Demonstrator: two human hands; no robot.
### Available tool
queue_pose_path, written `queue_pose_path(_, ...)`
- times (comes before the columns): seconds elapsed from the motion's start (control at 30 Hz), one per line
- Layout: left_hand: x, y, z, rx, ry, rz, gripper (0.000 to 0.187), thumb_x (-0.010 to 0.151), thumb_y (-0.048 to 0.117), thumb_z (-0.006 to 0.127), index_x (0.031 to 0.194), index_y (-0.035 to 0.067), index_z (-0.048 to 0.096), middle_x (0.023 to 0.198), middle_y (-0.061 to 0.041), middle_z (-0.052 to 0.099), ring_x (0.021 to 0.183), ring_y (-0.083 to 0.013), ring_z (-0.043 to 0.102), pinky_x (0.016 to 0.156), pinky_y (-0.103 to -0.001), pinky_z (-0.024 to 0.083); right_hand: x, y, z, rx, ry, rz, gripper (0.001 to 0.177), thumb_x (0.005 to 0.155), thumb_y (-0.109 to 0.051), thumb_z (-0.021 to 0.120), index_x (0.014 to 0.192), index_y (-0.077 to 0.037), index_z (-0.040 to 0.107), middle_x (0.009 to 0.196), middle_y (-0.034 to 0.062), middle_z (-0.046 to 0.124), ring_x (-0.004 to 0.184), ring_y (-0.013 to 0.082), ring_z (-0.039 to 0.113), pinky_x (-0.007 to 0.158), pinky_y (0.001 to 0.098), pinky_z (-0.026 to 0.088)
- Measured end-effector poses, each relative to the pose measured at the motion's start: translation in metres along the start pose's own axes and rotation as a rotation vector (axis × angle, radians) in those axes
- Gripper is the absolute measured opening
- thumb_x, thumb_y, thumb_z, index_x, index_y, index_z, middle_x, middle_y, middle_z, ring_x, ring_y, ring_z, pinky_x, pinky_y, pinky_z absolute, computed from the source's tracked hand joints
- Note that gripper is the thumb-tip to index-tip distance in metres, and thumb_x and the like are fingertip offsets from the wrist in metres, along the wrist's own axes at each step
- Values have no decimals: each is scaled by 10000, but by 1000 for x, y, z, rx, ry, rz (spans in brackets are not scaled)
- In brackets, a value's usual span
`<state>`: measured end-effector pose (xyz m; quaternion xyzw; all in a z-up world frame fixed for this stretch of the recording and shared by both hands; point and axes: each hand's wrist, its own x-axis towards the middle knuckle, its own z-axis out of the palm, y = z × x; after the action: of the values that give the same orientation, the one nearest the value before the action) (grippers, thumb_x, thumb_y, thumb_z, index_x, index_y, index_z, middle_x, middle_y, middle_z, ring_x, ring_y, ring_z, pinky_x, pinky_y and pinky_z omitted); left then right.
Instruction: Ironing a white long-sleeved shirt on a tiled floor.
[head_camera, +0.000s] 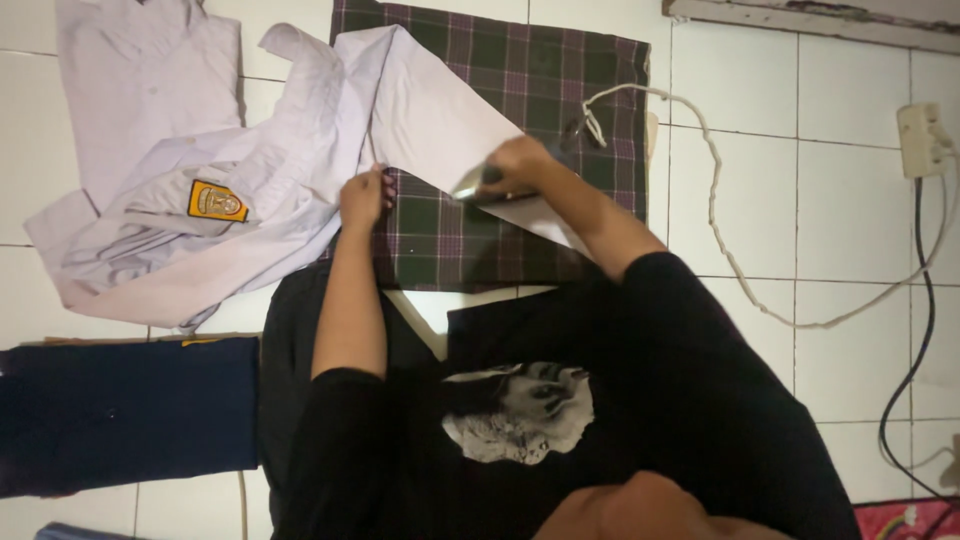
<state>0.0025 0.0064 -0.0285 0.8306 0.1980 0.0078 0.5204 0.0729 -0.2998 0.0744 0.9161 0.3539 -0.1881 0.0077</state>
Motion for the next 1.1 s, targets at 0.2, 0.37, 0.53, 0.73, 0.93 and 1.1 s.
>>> queue_pose_path(0.2,12,-28,20,-130,-164,-61,532,1030,462,545,1225,-14,679,953,-146,756,694,-204,702,681,-336,560,-60,31,7,-128,-16,-158,461,863,-615,677,842,-160,748,794,75,726,757,259,682,782,461,497)
queue_pose_path(0.37,10,-33,24,-50,-199,16,639,1036,438,532,1457,-41,500,1229,-224,697,704,-237,714,726,-353,569,-78,76,42,-51,228,-117,453,900,-561,635,751,-142,722,713,63,686,665,253,672,755,424,526)
queue_pose_path(0.53,14,-41,26,-40,-178,99,707,1043,443,560,1491,-87,428,1411,-284,579,750,-255,733,821,-350,564,-101,71,30,-237,65,-274,496,904,-552,658,622,-147,706,598,77,661,601,240,653,756,419,544)
queue_pose_path(0.73,15,-28,19,-18,-199,42,710,1032,434,571,1499,-78,420,1385,-275,597,722,-241,722,797,-347,564,-80,65,75,-30,450,-256,421,854,-527,715,678,-145,696,639,73,640,620,249,637,655,432,519)
queue_pose_path(0.93,11,-34,22,-56,-203,72,677,1037,386,569,1493,-88,414,1357,-265,618,719,-225,721,731,-330,578,-79,38,59,-85,523,-231,444,821,-539,752,629,-146,678,642,85,627,618,281,632,633,441,497)
queue_pose_path(1.1,13,-42,10,-45,-219,88,695,1045,383,564,1546,-57,368,1346,-266,620,731,-229,715,755,-326,566,-106,77,63,-126,203,-409,355,825,-478,689,697,-148,717,673,67,650,659,246,646,730,435,518)
